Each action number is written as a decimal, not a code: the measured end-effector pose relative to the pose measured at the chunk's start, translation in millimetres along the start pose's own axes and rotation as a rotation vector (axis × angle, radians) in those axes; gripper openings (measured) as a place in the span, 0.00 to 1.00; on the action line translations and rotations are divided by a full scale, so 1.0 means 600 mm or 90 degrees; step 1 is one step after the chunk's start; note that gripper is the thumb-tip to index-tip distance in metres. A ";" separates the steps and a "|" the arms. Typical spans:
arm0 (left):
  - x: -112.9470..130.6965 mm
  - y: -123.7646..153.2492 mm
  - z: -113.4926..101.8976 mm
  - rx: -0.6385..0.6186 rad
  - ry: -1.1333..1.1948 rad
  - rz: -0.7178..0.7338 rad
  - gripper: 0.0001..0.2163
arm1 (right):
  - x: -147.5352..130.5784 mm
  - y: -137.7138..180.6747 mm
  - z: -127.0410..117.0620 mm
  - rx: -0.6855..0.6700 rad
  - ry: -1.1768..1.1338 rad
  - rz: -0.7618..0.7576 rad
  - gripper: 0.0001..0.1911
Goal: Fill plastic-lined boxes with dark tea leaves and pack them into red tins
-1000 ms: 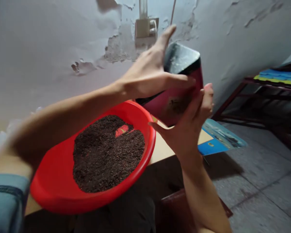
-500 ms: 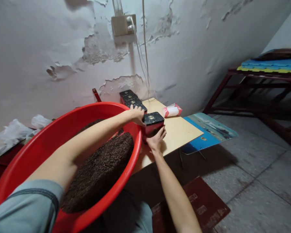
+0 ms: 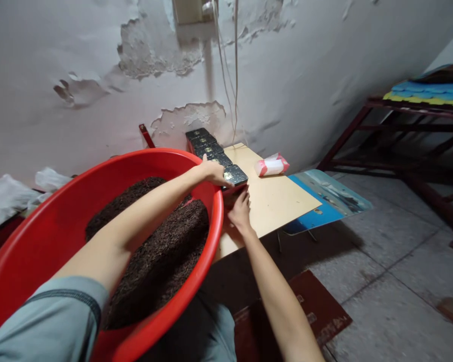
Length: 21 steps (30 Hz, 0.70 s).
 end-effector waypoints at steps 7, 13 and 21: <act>-0.065 0.097 -0.005 0.254 0.215 0.021 0.29 | -0.144 -0.036 -0.161 0.276 -0.079 -0.225 0.35; -0.081 0.275 -0.020 0.404 0.461 -0.019 0.28 | -0.416 0.030 -0.113 -0.006 -0.186 -0.516 0.37; -0.278 0.527 -0.010 0.476 0.702 -0.303 0.36 | -0.682 0.247 0.073 -0.392 -0.385 -0.421 0.46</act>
Point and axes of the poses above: each hand's wrist, its own y-axis away from the middle knuckle, its own z-axis out of the palm, x = y × z, the point moved 2 cm from there along -y, towards the middle knuckle, and after that the axes turned 8 degrees about x, right-handed, at the moved point
